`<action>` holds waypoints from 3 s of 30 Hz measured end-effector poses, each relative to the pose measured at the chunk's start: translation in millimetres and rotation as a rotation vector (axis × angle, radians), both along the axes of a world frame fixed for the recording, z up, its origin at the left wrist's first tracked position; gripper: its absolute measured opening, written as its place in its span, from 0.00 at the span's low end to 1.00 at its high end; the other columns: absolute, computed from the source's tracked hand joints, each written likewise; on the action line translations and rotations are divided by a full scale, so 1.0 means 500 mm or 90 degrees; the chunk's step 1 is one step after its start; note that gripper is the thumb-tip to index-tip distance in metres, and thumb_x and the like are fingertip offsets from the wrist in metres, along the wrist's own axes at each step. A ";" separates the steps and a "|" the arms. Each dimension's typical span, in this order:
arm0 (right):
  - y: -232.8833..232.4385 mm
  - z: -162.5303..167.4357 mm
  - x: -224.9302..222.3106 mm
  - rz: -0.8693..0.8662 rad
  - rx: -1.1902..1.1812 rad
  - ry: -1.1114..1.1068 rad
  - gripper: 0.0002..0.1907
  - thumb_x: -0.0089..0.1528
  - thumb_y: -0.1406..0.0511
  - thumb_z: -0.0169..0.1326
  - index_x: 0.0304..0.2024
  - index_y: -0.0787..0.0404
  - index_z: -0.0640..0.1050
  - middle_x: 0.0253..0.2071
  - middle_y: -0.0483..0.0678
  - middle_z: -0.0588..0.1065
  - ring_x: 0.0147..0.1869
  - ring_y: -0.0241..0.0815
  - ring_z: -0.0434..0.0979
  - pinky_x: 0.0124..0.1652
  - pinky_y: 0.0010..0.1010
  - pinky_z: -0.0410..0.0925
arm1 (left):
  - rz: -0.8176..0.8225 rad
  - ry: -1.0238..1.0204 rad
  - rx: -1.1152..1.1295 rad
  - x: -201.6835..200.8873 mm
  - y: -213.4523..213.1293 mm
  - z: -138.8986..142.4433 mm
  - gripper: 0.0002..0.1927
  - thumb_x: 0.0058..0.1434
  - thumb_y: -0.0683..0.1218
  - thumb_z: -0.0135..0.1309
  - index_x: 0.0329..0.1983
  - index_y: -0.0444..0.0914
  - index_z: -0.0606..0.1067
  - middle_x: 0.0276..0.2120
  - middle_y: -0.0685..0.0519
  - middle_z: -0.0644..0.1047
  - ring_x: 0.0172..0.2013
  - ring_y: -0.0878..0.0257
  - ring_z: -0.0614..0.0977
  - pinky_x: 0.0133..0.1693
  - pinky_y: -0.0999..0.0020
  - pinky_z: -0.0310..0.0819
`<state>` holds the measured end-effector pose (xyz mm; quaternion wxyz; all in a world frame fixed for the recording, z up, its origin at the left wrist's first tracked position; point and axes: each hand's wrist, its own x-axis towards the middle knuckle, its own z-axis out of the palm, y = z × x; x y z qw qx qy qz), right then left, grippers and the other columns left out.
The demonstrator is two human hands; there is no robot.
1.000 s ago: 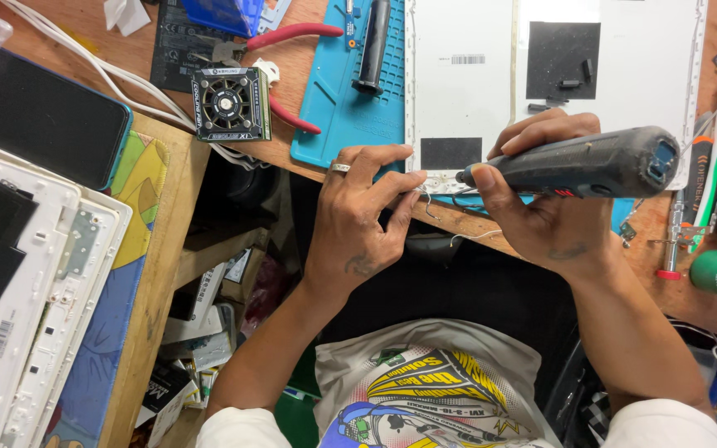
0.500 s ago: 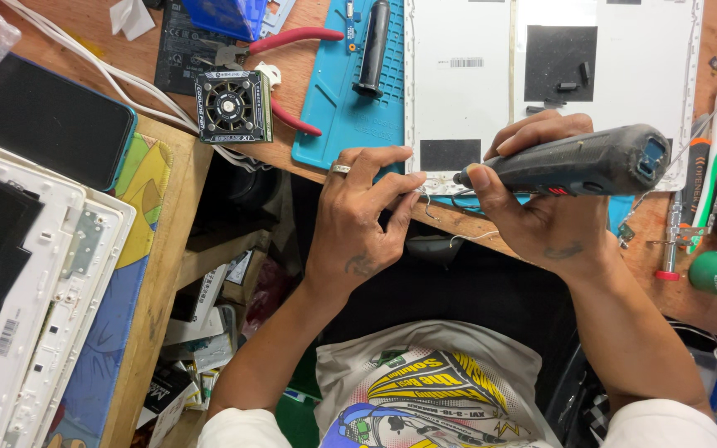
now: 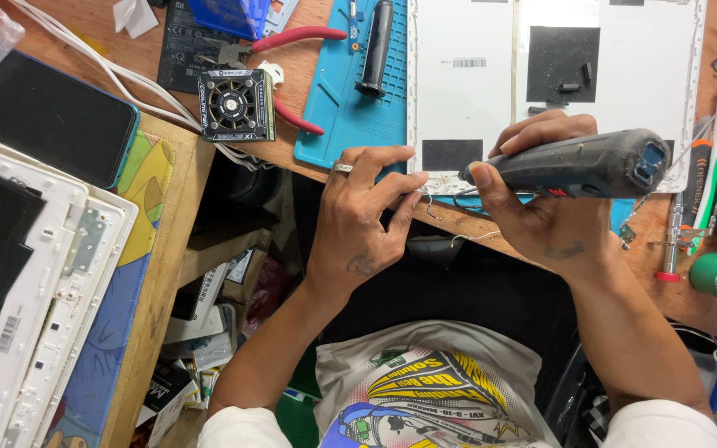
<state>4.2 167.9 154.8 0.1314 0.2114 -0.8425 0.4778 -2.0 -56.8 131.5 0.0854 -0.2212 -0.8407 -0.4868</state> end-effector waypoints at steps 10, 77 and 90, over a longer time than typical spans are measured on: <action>-0.002 0.003 0.003 0.001 0.003 -0.005 0.18 0.69 0.74 0.62 0.54 0.65 0.66 0.49 0.53 0.68 0.46 0.38 0.76 0.39 0.23 0.73 | 0.004 0.001 0.002 0.004 -0.005 0.005 0.11 0.59 0.37 0.63 0.45 0.38 0.80 0.52 0.49 0.77 0.53 0.51 0.76 0.56 0.57 0.72; -0.001 0.006 0.000 -0.002 0.006 -0.029 0.17 0.70 0.72 0.63 0.50 0.66 0.67 0.47 0.52 0.70 0.45 0.38 0.77 0.40 0.23 0.74 | 0.013 0.012 -0.001 0.005 0.002 -0.007 0.09 0.60 0.38 0.63 0.44 0.38 0.80 0.52 0.50 0.77 0.53 0.52 0.77 0.56 0.57 0.73; -0.001 0.001 -0.004 0.020 0.006 -0.016 0.19 0.69 0.72 0.64 0.53 0.65 0.67 0.47 0.52 0.69 0.44 0.38 0.76 0.36 0.23 0.72 | 0.014 0.015 -0.001 0.004 0.004 -0.005 0.10 0.59 0.38 0.63 0.44 0.38 0.80 0.52 0.50 0.77 0.52 0.51 0.77 0.55 0.57 0.73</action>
